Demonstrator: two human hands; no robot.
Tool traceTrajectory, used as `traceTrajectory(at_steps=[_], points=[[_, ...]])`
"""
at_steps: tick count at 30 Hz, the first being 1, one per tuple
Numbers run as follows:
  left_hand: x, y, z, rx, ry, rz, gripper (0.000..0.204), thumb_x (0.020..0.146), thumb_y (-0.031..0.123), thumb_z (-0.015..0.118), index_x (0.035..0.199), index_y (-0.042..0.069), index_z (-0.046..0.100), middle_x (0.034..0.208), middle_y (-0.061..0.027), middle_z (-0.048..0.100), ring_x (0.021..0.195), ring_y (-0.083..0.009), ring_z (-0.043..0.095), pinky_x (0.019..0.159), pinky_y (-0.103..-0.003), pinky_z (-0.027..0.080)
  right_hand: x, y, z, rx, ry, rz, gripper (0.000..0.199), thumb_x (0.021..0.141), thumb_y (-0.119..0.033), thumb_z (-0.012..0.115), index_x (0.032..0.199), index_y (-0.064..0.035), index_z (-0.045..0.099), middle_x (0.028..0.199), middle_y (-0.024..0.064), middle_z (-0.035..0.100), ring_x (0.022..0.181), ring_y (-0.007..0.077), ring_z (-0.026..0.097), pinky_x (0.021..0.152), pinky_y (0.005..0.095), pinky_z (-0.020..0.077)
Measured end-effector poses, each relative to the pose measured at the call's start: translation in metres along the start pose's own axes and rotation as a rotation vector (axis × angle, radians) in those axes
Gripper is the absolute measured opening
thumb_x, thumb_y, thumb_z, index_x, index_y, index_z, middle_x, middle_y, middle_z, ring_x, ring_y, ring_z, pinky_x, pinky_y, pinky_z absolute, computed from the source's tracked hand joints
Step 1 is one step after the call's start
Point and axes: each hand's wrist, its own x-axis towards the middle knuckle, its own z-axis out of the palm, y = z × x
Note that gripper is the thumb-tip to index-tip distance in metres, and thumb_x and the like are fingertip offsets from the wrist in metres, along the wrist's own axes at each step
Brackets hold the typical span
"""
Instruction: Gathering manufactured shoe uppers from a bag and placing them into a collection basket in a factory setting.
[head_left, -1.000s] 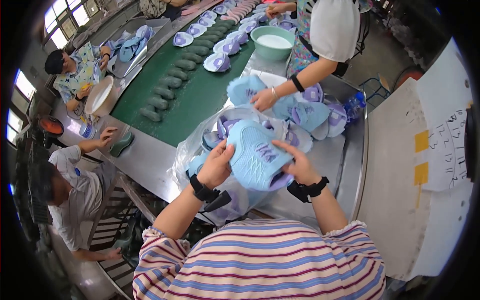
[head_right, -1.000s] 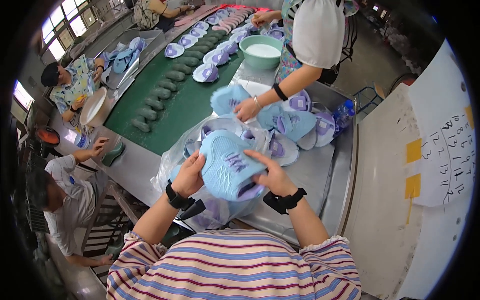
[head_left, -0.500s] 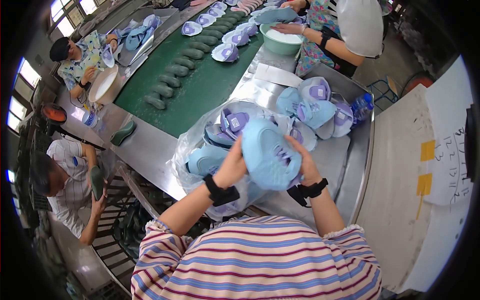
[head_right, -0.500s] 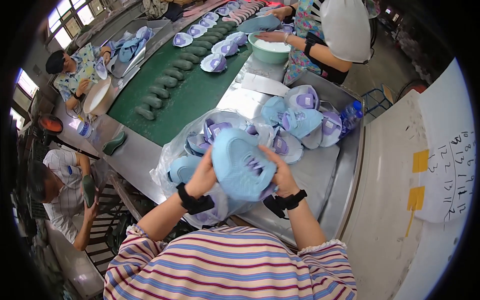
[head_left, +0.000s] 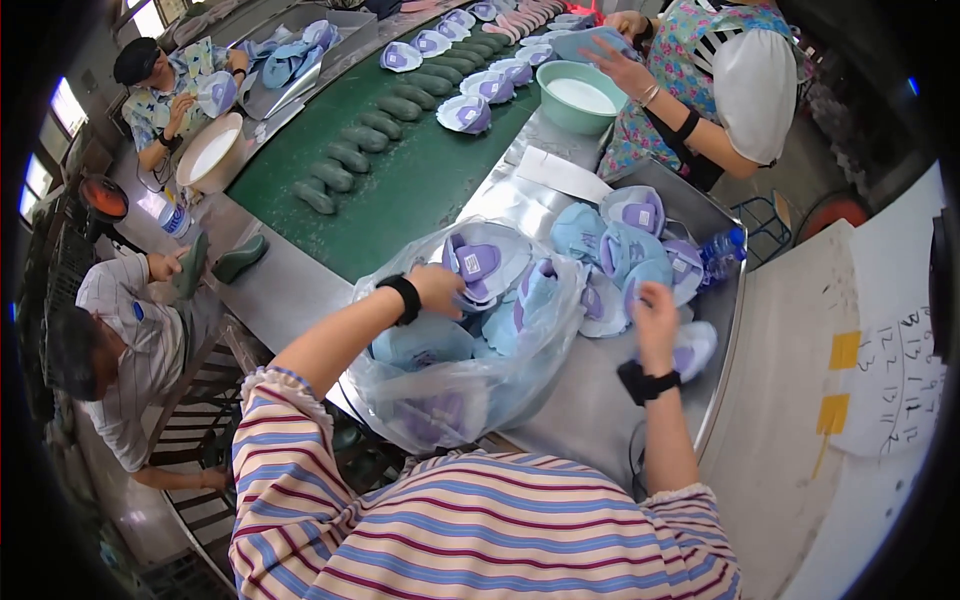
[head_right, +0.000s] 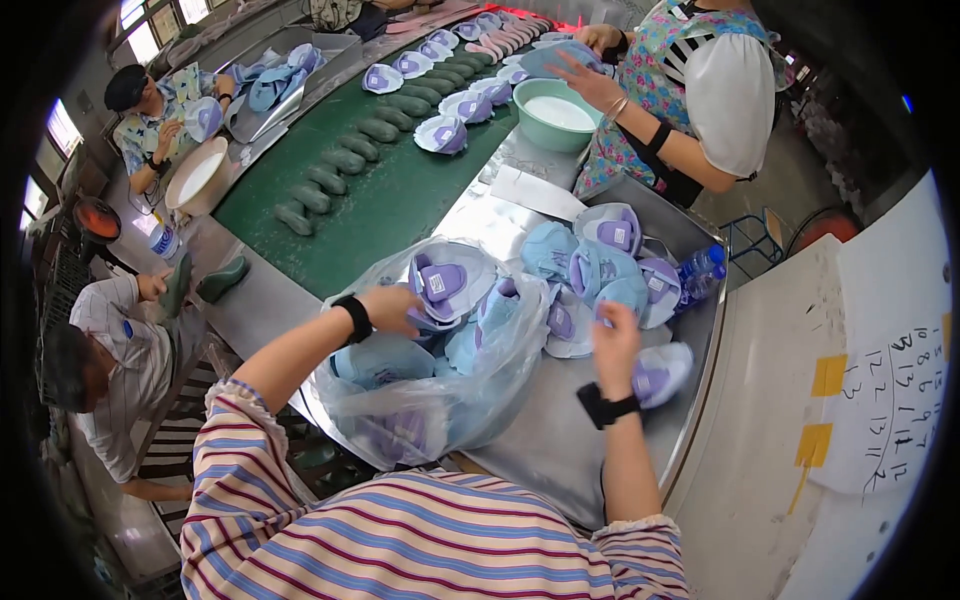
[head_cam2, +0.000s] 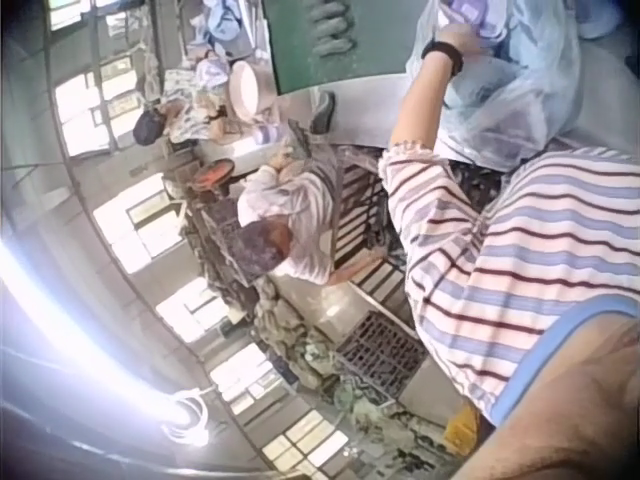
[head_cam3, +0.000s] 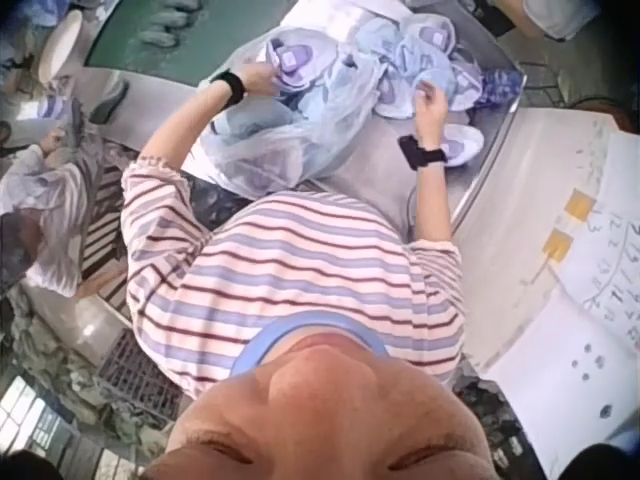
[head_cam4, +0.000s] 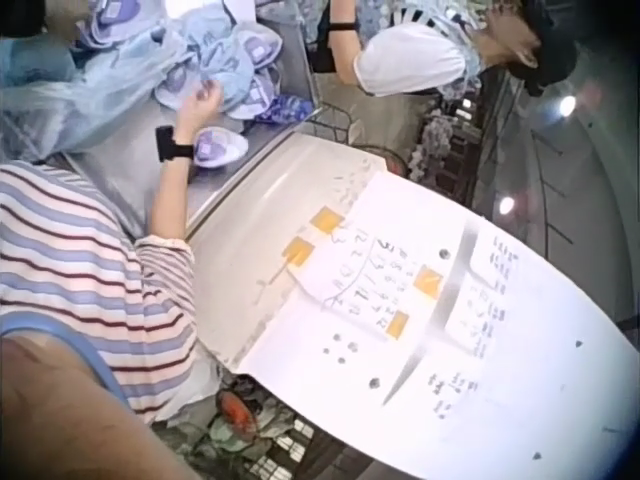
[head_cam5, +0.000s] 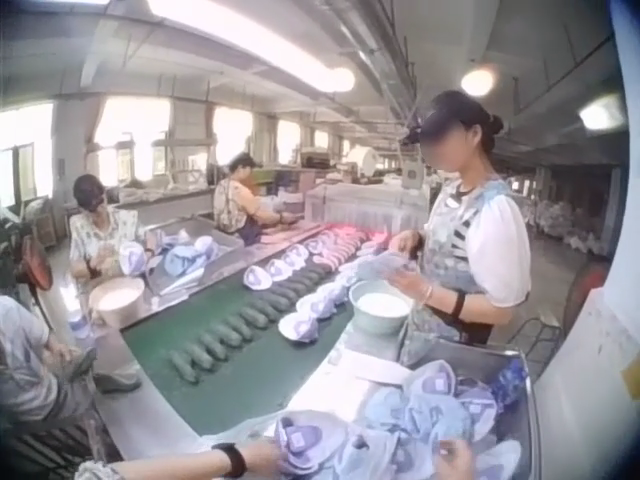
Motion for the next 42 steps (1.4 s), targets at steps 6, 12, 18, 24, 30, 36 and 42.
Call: traceTrajectory(at_steps=[6, 12, 18, 24, 30, 36, 42], points=[[0.015, -0.006, 0.041, 0.154, -0.198, 0.088, 0.035, 0.072, 0.017, 0.054, 0.108, 0.015, 0.056, 0.092, -0.0090, 0.062, 0.088, -0.0295, 0.058, 0.073, -0.043, 0.045, 0.027, -0.098, 0.153, -0.274, -0.999, -0.496, 0.029, 0.077, -0.014, 0.053, 0.105, -0.0062, 0.054, 0.107, 0.0119, 0.053, 0.099, 0.0274, 0.052, 0.081, 0.0356, 0.0439], [-0.028, -0.061, 0.002, 0.026, -0.081, 0.045, 0.046, 0.067, 0.004, 0.052, 0.111, 0.018, 0.054, 0.107, -0.0072, 0.057, 0.105, -0.0273, 0.049, 0.085, -0.042, 0.039, 0.054, -0.060, 0.262, -0.740, -1.217, -0.702, 0.025, 0.079, -0.013, 0.046, 0.101, -0.0120, 0.056, 0.112, 0.0072, 0.052, 0.093, 0.0257, 0.057, 0.075, 0.0389, 0.0468], [-0.015, -0.088, 0.032, 0.117, 0.163, 0.146, 0.042, 0.063, 0.004, 0.059, 0.103, 0.018, 0.057, 0.114, 0.0020, 0.053, 0.116, -0.0261, 0.037, 0.091, -0.040, 0.032, 0.036, -0.032, 0.280, -1.008, -0.916, -0.583, 0.024, 0.075, -0.029, 0.054, 0.078, -0.0071, 0.065, 0.090, 0.0132, 0.060, 0.073, 0.0280, 0.062, 0.064, 0.0401, 0.0482], [0.006, -0.067, 0.026, 0.099, 0.205, 0.363, 0.029, 0.060, 0.013, 0.068, 0.088, 0.016, 0.063, 0.097, 0.0014, 0.060, 0.106, -0.0217, 0.045, 0.090, -0.041, 0.030, 0.065, -0.023, 0.217, -0.738, -0.697, -0.355, 0.021, 0.074, -0.010, 0.051, 0.094, -0.0056, 0.057, 0.078, 0.0187, 0.061, 0.072, 0.0369, 0.058, 0.064, 0.0446, 0.0465], [-0.006, 0.001, 0.014, 0.076, 0.204, 0.455, 0.028, 0.061, 0.020, 0.069, 0.088, 0.016, 0.062, 0.092, 0.0010, 0.060, 0.102, -0.0199, 0.047, 0.091, -0.043, 0.029, 0.047, -0.055, 0.241, -0.845, -0.948, -0.403, 0.037, 0.075, -0.026, 0.056, 0.111, -0.0212, 0.051, 0.081, 0.0119, 0.063, 0.075, 0.0323, 0.060, 0.062, 0.0433, 0.0472], [-0.040, -0.016, 0.017, 0.006, 0.279, 0.329, 0.019, 0.068, 0.020, 0.066, 0.086, 0.014, 0.060, 0.085, -0.0013, 0.058, 0.090, -0.0216, 0.053, 0.087, -0.044, 0.033, 0.046, -0.028, 0.239, -0.661, -0.812, -0.260, 0.031, 0.072, -0.029, 0.061, 0.102, -0.0206, 0.062, 0.080, 0.0148, 0.063, 0.078, 0.0316, 0.060, 0.068, 0.0399, 0.0485], [-0.062, -0.053, 0.040, -0.528, 0.586, 0.178, 0.023, 0.071, 0.014, 0.068, 0.091, 0.008, 0.060, 0.088, -0.0074, 0.059, 0.084, -0.0236, 0.055, 0.074, -0.036, 0.043, 0.040, -0.100, 0.133, 0.740, -0.803, 0.197, 0.077, 0.066, 0.007, 0.063, 0.132, -0.0096, 0.029, 0.113, 0.0090, 0.050, 0.096, 0.0146, 0.051, 0.083, 0.0291, 0.0415]])
